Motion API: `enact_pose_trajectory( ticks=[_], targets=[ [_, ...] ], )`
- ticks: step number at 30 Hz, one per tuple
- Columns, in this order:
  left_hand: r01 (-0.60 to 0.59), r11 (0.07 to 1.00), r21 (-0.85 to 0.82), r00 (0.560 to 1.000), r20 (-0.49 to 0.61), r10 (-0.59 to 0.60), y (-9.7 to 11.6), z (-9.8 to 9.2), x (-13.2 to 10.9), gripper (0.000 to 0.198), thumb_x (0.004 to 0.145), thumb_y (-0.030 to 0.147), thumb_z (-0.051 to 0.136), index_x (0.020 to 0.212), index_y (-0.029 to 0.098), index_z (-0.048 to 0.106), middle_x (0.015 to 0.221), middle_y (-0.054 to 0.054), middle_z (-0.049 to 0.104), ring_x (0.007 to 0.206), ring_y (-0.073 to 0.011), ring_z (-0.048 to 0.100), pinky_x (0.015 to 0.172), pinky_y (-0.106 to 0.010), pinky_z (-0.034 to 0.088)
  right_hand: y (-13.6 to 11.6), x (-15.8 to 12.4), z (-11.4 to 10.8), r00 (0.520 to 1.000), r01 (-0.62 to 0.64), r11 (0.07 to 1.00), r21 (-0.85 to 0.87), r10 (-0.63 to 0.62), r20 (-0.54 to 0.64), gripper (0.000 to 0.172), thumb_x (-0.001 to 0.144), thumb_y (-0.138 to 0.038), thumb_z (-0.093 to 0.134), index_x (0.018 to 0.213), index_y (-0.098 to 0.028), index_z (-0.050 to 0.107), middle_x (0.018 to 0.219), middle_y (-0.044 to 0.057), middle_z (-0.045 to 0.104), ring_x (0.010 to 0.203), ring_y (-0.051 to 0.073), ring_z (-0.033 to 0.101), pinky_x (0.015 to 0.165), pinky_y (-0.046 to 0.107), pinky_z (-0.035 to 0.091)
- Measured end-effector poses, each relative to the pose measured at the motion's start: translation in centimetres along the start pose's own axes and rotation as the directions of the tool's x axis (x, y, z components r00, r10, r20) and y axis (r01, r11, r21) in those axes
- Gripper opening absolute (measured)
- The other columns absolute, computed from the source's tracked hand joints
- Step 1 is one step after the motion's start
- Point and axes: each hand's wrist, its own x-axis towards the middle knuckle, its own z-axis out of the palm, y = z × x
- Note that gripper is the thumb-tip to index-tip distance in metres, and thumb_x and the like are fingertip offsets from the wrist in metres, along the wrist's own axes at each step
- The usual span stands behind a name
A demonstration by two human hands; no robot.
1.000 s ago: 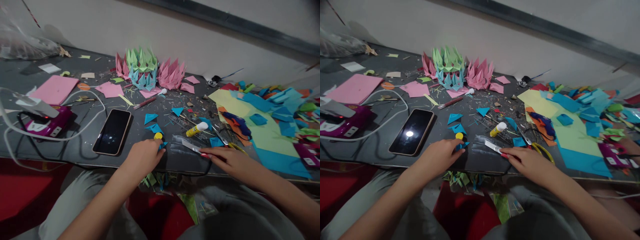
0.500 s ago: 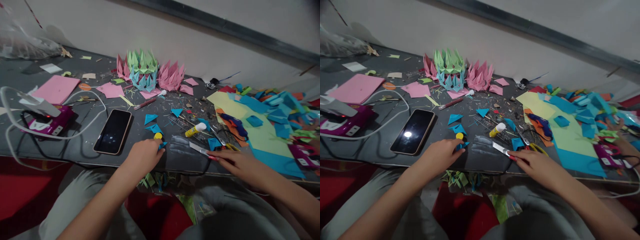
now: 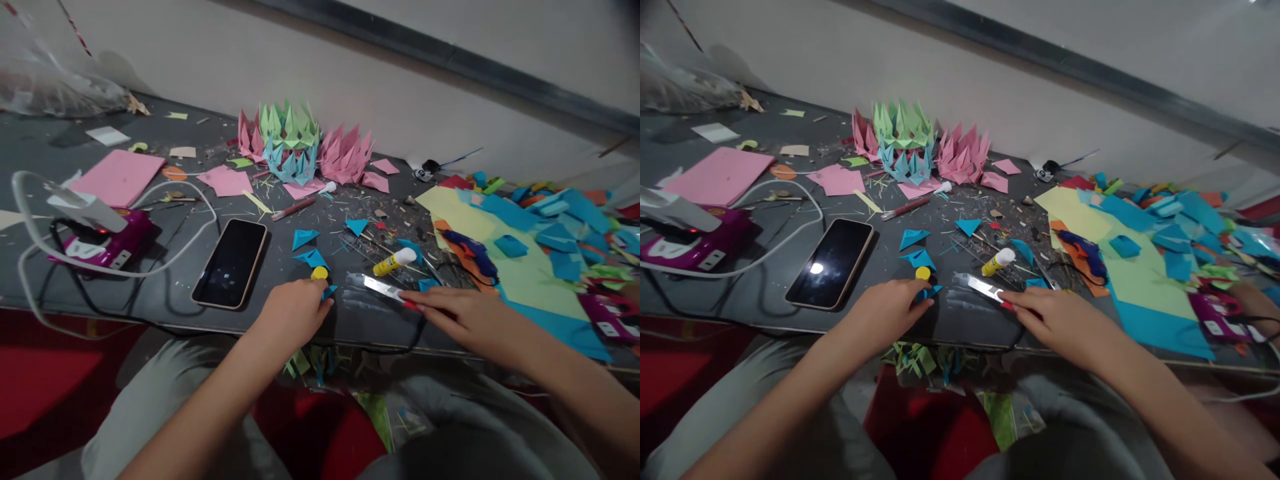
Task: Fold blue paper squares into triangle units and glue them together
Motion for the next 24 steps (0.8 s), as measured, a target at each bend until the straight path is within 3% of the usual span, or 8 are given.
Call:
enact_pose_trajectory(
  ticks=[9,17,24],
  targets=[
    [0.02,1.0,0.008,1.0,0.01,-0.02,0.1,-0.1,0.1,0.027,0.085,0.033,0.046,0.107,0.021,0.056,0.09,-0.009,0.068,0.079,-0.0271,0.065,0.062,-0.034,0.048,-1.7,3.0,0.5,1.0,0.014,1.0,-0.005,-0.014,0.015,0.039,0.09,-0.028,0.032,0.12,-0.027,0.056,0.111,0.003,0.064,0.095,0.02,0.062,0.079,0.035,0.05],
    [0.011,1.0,0.009,1.0,0.011,-0.011,0.1,0.0,0.2,0.027,0.085,0.032,0.046,0.107,0.021,0.056,0.092,-0.009,0.068,0.08,-0.0261,0.065,0.063,-0.033,0.047,-0.8,2.3,0.7,0.999,-0.033,0.996,-0.079,0.033,0.004,0.038,0.089,-0.031,0.032,0.117,-0.033,0.058,0.109,0.002,0.065,0.086,0.022,0.065,0.069,0.034,0.052],
    [0.007,1.0,0.013,1.0,0.016,-0.008,0.1,-0.2,0.2,0.028,0.086,0.032,0.044,0.108,0.021,0.056,0.092,-0.01,0.068,0.08,-0.0272,0.065,0.064,-0.035,0.048,0.2,1.2,0.1,0.994,-0.074,0.99,-0.118,0.083,0.07,0.039,0.087,-0.029,0.034,0.117,-0.032,0.058,0.105,0.003,0.067,0.084,0.025,0.066,0.067,0.038,0.053]
  ],
)
